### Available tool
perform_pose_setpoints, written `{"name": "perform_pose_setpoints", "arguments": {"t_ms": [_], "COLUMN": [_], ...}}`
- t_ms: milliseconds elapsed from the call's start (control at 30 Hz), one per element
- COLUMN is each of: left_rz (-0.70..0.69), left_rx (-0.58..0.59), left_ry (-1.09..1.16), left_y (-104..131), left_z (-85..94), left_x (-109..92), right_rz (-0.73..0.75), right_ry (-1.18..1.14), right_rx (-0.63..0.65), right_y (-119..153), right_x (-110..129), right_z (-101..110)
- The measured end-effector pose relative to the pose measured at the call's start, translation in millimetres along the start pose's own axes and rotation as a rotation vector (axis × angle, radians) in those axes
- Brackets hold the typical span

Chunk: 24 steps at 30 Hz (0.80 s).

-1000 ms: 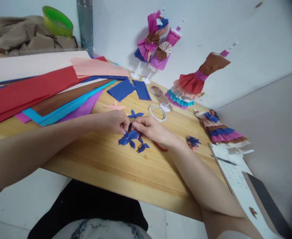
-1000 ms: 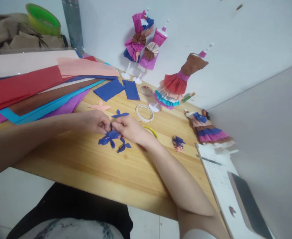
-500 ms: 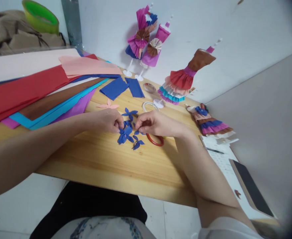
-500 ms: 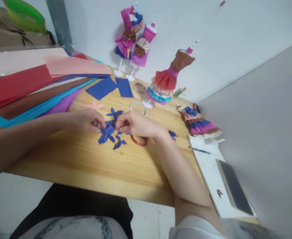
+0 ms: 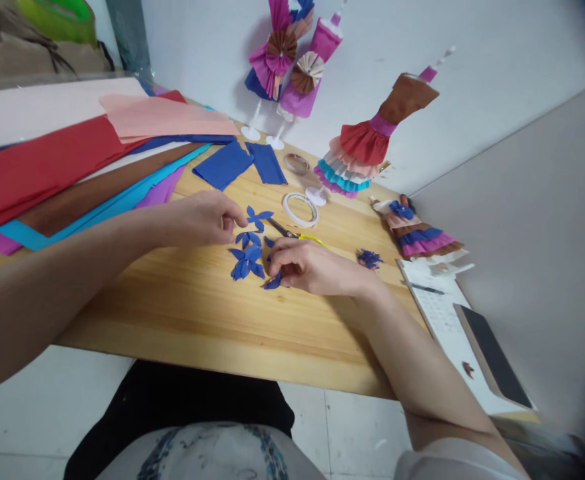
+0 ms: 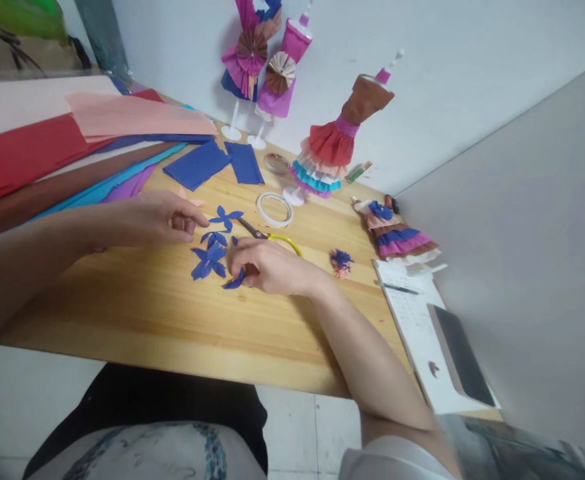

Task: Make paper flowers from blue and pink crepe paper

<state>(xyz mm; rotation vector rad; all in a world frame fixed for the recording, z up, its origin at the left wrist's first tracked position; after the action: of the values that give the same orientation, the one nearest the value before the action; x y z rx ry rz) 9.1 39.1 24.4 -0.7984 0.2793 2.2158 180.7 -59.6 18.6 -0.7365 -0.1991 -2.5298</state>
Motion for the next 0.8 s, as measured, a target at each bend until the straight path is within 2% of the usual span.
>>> {"name": "perform_pose_setpoints", "arguments": {"t_ms": [100, 167, 300, 400, 500, 700, 800], "left_rz": [0.026, 0.026, -0.014, -0.049, -0.035, 0.092, 0.136], "left_rx": [-0.154, -0.212, -0.159, -0.043, 0.051, 0.02, 0.028], "left_ry": [0.035, 0.095, 0.231, 0.399, 0.494, 0.541, 0.569], "left_y": [0, 2, 9, 16, 21, 22, 21], "left_z": [9.2, 10.1, -1.4, -13.0, -19.4, -15.9, -17.0], "left_x": [-6, -10, -19, -27, -34, -38, -37], "right_rz": [-0.039, -0.11, -0.302, -0.372, -0.406, -0.396, -0.348], "right_ry": [-0.096, -0.263, -0.709, -0.88, -0.937, -0.887, -0.785], "right_rx": [-0.028, -0.07, -0.175, -0.245, -0.301, -0.417, -0.483], "right_y": [1, 1, 1, 0, -1, -2, -2], "right_x": [1, 0, -2, 1, 6, 14, 16], "right_z": [3, 5, 5, 2, 0, 1, 2]}}
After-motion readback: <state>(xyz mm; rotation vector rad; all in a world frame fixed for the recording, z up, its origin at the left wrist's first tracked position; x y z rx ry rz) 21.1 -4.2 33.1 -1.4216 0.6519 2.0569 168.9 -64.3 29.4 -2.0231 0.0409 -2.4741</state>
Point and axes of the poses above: each hand's wrist, its own y-axis away from the middle knuckle, its own z-axis out of the back of the hand, x = y × z, the point moved 4 cm from there along -y, towards the middle knuckle, and after that the axes turned 10 degrees about -x, right-handed, at the moved point
